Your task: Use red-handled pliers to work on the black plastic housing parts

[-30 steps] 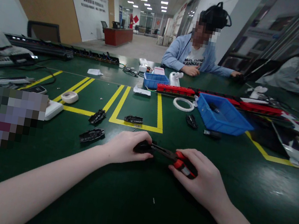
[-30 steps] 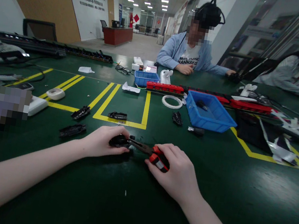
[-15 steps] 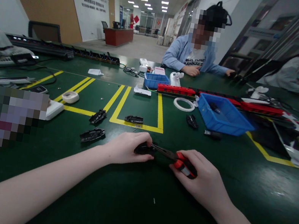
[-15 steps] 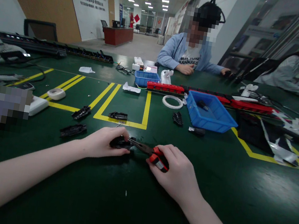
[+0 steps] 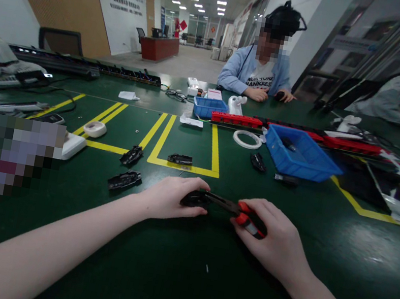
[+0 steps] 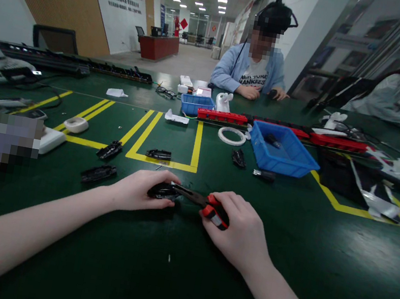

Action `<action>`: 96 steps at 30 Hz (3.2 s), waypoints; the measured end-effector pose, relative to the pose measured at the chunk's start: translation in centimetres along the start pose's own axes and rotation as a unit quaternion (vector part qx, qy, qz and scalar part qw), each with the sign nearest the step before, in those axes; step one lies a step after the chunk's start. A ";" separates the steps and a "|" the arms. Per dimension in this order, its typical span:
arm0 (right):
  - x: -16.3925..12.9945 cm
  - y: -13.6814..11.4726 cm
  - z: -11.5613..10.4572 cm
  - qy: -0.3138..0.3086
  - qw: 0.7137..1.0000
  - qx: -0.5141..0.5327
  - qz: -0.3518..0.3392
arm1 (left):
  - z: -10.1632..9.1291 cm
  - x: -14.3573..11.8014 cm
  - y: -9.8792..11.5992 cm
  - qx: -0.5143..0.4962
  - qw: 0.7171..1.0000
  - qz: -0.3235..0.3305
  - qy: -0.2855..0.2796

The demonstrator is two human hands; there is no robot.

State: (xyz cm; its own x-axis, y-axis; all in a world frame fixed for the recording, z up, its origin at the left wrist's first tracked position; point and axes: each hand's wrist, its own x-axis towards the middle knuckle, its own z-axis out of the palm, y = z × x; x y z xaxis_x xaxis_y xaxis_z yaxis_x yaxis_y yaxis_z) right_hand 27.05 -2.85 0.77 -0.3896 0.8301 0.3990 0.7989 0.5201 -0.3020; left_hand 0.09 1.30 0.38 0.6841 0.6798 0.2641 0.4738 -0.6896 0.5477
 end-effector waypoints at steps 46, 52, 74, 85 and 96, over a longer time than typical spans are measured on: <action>-0.1 0.7 0.4 -0.004 0.998 -0.056 -0.038 | 0.1 0.1 -0.1 0.031 0.999 0.019 0.017; -0.1 0.8 0.5 -0.009 0.998 -0.062 -0.030 | 0.3 0.0 -0.4 0.021 0.999 0.015 0.030; 0.1 0.1 0.1 -0.040 0.999 -0.015 0.003 | 0.2 -0.1 -0.4 0.053 0.998 0.039 0.017; 0.0 -0.1 0.3 -0.028 0.999 -0.031 0.011 | 0.3 -0.1 -0.4 0.060 0.998 0.014 0.025; -0.1 0.1 0.2 -0.025 1.000 -0.014 0.007 | 0.3 -0.1 -0.2 0.087 0.996 0.001 0.025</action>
State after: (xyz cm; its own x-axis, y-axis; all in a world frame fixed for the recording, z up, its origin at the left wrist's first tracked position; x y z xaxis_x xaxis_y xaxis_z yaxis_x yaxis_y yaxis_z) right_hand 27.05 -2.83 0.53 -0.3999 0.8469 0.3505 0.8169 0.5027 -0.2826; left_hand 0.11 1.30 0.00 0.6593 0.6865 0.3066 0.5639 -0.7212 0.4023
